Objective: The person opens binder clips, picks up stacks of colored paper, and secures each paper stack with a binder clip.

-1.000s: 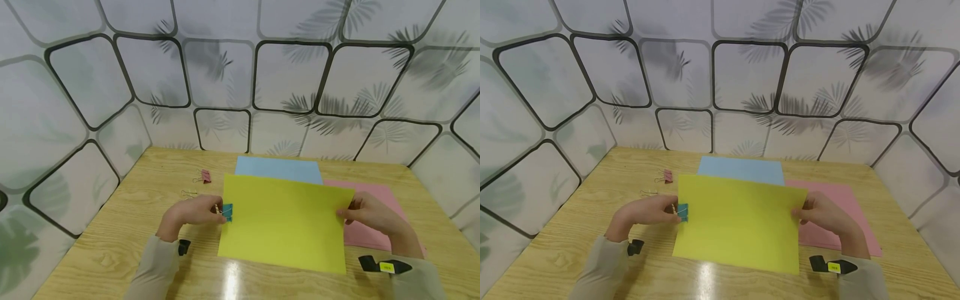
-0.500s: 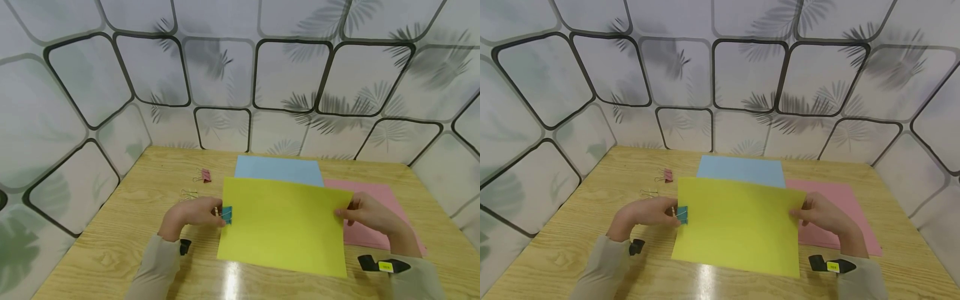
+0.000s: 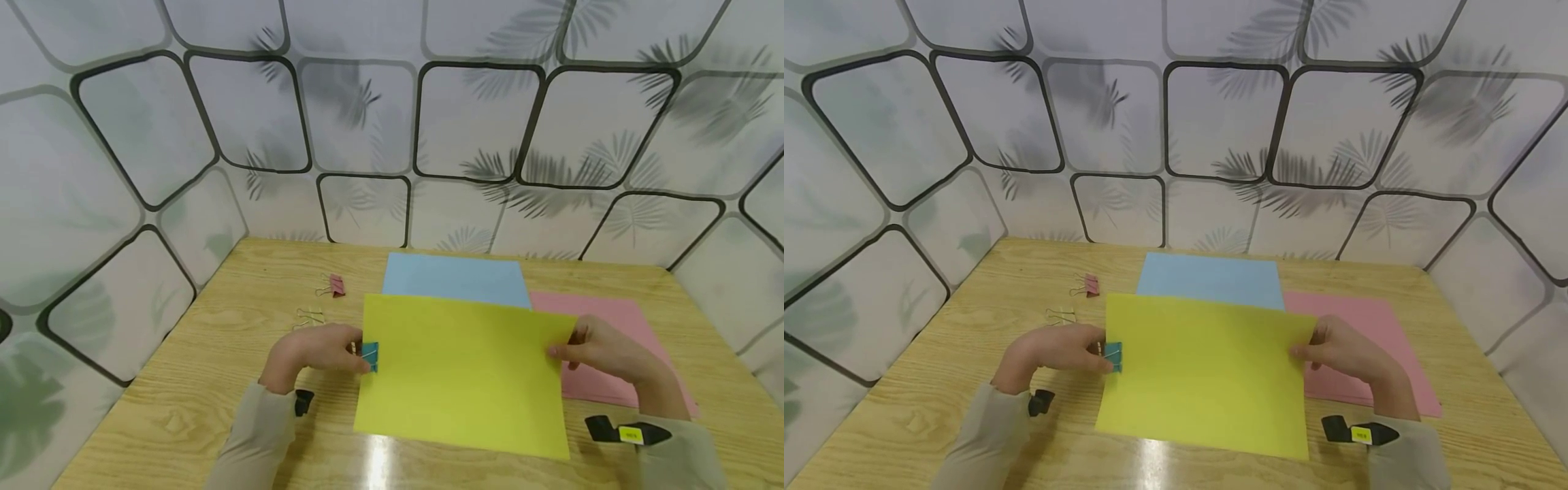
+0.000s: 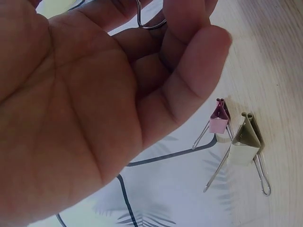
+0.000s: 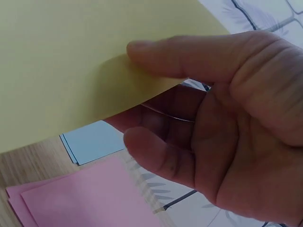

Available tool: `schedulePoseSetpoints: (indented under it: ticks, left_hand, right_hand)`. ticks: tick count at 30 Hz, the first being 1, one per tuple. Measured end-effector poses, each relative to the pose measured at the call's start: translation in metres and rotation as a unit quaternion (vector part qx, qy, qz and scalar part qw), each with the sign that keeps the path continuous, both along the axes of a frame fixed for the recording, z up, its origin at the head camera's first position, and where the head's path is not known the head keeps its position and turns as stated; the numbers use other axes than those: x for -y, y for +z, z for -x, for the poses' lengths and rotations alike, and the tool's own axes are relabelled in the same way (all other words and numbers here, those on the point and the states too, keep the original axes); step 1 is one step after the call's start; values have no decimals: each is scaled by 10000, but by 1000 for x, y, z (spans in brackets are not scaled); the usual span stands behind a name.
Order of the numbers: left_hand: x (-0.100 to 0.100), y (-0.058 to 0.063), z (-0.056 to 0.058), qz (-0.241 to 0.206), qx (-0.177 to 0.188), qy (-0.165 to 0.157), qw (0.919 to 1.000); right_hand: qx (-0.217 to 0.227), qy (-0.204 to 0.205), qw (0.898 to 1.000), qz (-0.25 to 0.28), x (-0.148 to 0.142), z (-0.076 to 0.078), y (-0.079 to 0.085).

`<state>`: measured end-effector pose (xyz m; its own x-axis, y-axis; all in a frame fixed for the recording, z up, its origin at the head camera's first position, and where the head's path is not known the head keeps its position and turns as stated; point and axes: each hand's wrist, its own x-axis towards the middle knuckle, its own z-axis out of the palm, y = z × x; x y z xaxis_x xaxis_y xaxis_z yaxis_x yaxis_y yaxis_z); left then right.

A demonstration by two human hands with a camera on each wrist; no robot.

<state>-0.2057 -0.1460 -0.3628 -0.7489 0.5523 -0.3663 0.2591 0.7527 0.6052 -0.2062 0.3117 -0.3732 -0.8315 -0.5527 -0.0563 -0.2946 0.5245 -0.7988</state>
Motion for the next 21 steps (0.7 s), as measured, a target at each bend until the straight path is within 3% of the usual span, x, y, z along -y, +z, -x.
schedulePoseSetpoints:
  ticks: [5, 21]
  left_hand:
    - [-1, 0, 0, -53, 46, 19, 10000]
    - [-6, 0, 0, 22, -76, 163, 9998]
  right_hand:
    - [-79, -89, 9999, -24, 1, 0, 1]
    - [83, 480, 9971, 590, -3, 1, -4]
